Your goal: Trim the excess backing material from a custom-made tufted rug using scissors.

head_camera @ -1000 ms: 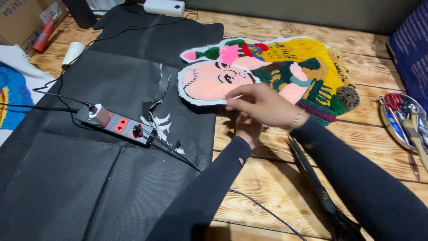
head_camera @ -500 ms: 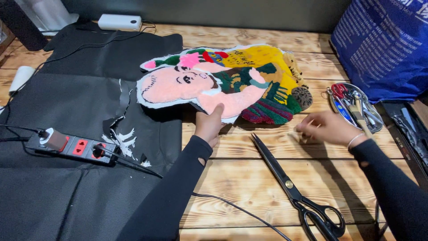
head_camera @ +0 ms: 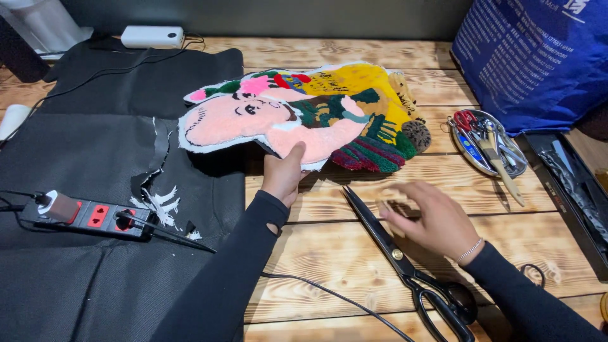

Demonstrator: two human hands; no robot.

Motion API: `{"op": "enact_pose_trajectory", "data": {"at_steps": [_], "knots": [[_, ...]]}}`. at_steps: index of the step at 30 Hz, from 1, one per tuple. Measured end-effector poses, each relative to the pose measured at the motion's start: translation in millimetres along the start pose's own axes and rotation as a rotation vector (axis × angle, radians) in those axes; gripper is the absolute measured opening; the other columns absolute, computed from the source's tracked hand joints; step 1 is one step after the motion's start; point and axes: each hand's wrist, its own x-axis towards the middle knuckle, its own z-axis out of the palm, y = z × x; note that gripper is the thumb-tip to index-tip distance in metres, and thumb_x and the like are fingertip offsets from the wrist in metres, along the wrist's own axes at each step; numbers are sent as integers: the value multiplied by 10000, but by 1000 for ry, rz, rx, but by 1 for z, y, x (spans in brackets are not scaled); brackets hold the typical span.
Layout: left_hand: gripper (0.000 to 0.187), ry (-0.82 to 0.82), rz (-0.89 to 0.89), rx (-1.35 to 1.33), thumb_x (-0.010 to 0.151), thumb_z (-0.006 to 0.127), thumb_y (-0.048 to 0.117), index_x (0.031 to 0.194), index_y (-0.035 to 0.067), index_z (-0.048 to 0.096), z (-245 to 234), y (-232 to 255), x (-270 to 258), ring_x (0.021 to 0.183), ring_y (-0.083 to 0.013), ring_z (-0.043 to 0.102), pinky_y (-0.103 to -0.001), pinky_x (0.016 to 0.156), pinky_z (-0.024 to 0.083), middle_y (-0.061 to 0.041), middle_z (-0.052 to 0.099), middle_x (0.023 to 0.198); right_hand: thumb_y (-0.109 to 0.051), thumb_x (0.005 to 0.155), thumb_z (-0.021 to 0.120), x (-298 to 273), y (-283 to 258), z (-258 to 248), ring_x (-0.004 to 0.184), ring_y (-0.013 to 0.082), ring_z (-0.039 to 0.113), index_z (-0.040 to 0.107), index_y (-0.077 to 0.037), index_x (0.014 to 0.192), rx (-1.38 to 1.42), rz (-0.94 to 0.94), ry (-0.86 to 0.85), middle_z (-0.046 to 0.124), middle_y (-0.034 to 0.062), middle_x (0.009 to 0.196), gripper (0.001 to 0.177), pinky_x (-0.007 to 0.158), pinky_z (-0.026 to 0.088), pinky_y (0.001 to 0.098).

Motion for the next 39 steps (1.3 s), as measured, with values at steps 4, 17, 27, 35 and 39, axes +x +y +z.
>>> {"op": "enact_pose_trajectory", "data": {"at_steps": [4, 17, 27, 35, 39], "knots": [[351, -19, 39, 6, 959, 658, 175, 1185, -92, 630, 6, 8, -18, 943, -244, 724, -383, 768, 612, -182, 712, 1149, -414, 825, 788, 38, 7, -1, 1078, 365, 647, 622, -39, 1295, -201, -311, 398, 646, 194, 1220, 624, 918, 517, 435], [890, -3, 1189, 848, 923, 820, 342, 1518, -49, 287, 22, 107, -24, 1053, -303, 671, -391, 828, 581, -205, 589, 1257, -298, 901, 733, 164, 23, -104, 716, 172, 611, 745, -133, 1172, 31, -222, 68, 706, 74, 837, 318, 658, 487, 304], [484, 225, 1231, 1338, 877, 816, 420, 1242, 135, 677, 40, 179, 52, 937, -326, 685, -434, 756, 578, -150, 495, 1266, -517, 859, 700, 250, 18, -146, 880, 103, 667, 772, -68, 1084, 171, 21, -321, 767, 21, 938, 508, 840, 529, 275], [509, 209, 1116, 1525, 868, 753, 514, 1195, 128, 694, 47, 185, 90, 964, -317, 700, -437, 760, 582, -164, 492, 1408, -471, 906, 653, 278, 42, -134, 920, 99, 696, 745, -61, 1147, 326, 38, -439, 791, 44, 1021, 485, 876, 548, 266], [506, 206, 1035, 1581, 874, 744, 533, 1195, 144, 697, 48, 181, 99, 1018, -290, 687, -435, 787, 576, -137, 543, 1342, -480, 916, 646, 283, 49, -127, 858, 103, 704, 747, -52, 1128, 340, 59, -465, 793, 56, 976, 488, 827, 566, 274]]}}
